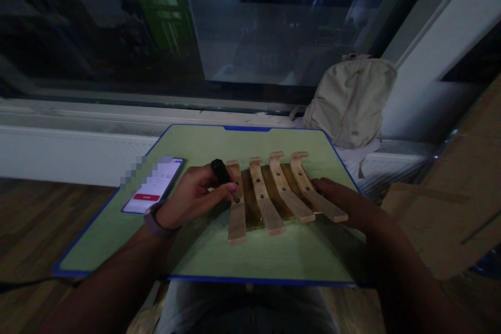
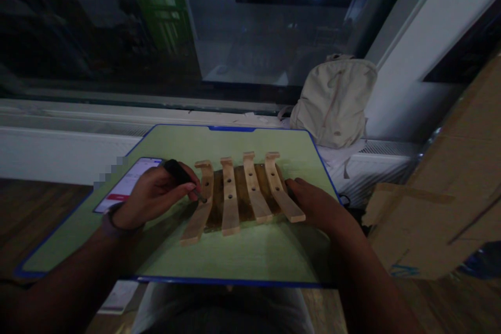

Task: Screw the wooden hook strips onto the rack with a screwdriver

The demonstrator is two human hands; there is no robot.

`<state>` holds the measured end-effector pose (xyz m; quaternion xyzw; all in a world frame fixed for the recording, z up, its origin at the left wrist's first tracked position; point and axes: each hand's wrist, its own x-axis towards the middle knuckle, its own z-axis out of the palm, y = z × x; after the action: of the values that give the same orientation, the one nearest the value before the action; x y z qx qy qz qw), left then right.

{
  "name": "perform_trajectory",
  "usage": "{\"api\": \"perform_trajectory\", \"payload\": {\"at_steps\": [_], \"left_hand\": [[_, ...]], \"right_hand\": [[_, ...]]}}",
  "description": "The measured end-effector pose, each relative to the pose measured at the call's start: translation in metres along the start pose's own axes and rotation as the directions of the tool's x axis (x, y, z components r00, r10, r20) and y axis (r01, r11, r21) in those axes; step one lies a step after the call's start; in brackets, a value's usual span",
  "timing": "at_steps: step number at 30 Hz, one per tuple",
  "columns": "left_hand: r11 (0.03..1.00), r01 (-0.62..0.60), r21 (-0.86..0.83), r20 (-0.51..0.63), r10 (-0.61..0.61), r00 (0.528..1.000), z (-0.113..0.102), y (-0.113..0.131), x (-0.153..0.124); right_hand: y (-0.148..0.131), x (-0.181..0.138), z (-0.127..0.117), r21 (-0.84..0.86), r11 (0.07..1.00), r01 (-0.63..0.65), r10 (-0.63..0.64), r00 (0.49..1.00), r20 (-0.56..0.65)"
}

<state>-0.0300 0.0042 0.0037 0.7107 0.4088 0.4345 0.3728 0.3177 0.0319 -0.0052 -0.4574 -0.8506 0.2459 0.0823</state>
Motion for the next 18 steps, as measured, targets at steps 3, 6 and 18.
{"api": "perform_trajectory", "payload": {"at_steps": [3, 6, 18], "left_hand": [[1.0, 0.015, 0.011, 0.011, -0.015, 1.0, 0.001, 0.001, 0.0], [1.0, 0.03, -0.001, -0.011, -0.03, 0.999, 0.004, 0.0, 0.0], [0.975, -0.205, 0.082, -0.053, 0.209, 0.976, 0.009, -0.005, -0.006]], "right_hand": [[0.002, -0.001, 0.001, 0.007, 1.0, 0.002, -0.002, 1.0, -0.002], [0.001, -0.002, 0.001, 0.01, 1.0, -0.016, 0.016, 1.0, -0.008], [-0.008, -0.005, -0.004, 0.055, 0.998, 0.017, -0.017, 1.0, -0.016]]}}
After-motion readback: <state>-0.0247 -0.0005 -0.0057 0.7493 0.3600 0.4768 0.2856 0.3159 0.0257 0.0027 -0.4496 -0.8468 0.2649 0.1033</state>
